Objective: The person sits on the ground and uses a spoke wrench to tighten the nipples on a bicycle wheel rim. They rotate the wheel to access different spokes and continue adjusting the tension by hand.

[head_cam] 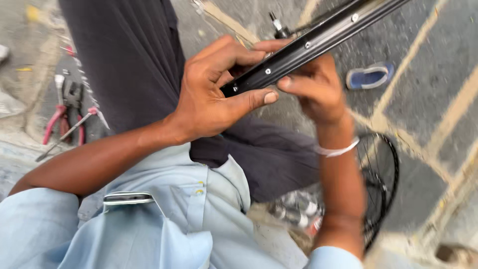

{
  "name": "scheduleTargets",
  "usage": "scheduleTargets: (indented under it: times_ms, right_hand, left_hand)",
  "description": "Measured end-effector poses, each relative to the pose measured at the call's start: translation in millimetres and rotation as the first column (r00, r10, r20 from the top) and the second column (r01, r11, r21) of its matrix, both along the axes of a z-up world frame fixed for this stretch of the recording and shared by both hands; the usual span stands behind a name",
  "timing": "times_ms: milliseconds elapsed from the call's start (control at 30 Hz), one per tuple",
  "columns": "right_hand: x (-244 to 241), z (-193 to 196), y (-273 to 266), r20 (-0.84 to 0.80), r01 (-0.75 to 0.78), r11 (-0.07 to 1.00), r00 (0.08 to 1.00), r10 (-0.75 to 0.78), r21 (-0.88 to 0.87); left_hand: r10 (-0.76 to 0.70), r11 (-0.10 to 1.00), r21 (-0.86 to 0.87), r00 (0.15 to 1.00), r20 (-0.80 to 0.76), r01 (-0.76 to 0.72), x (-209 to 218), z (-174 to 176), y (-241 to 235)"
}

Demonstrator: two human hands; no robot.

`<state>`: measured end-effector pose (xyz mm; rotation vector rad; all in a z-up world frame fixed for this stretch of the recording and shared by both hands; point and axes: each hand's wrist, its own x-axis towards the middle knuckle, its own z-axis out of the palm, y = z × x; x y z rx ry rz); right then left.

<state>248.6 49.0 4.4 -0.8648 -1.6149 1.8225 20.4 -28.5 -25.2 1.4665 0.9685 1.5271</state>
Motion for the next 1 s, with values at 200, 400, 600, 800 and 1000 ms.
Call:
scheduleTargets:
  times_ms: [200, 400, 600, 800, 1000]
  right_hand:
    - [-16, 1, -9, 0.144, 0.022, 0.908, 0.985, -0.09, 0.418]
    - [-87, -47, -35, -0.24, 0.457, 0.178, 0.715, -0.657, 0.872]
    - [-61, -34, -37, 0.162, 0.473, 0.688, 0.748, -0.644, 0.55]
    - [-81, -46, -51, -0.502, 0.799, 0.451, 0.602, -0.622, 0.399]
    - [-66, -69, -30, -0.303, 0.519, 0.752, 0.853, -0.424, 0.406]
  left_hand:
    - [0.012, 1.0, 0.005, 1.0, -0.027, -0.012, 0, 8, 5]
    - [0.064, 0.992, 0.115, 0.993, -0.103, -0.052, -9, 24, 11]
    - [-0.028, 0.993, 0.108, 0.973, -0.229, 0.054, -12, 29, 48]
    - [-0.057, 0.995, 0.065, 0.963, -0.262, 0.076, -10, 19, 36]
    - [-0.031, 0.994, -0.104, 1.0, 0.001, 0.031, -4, 18, 24]
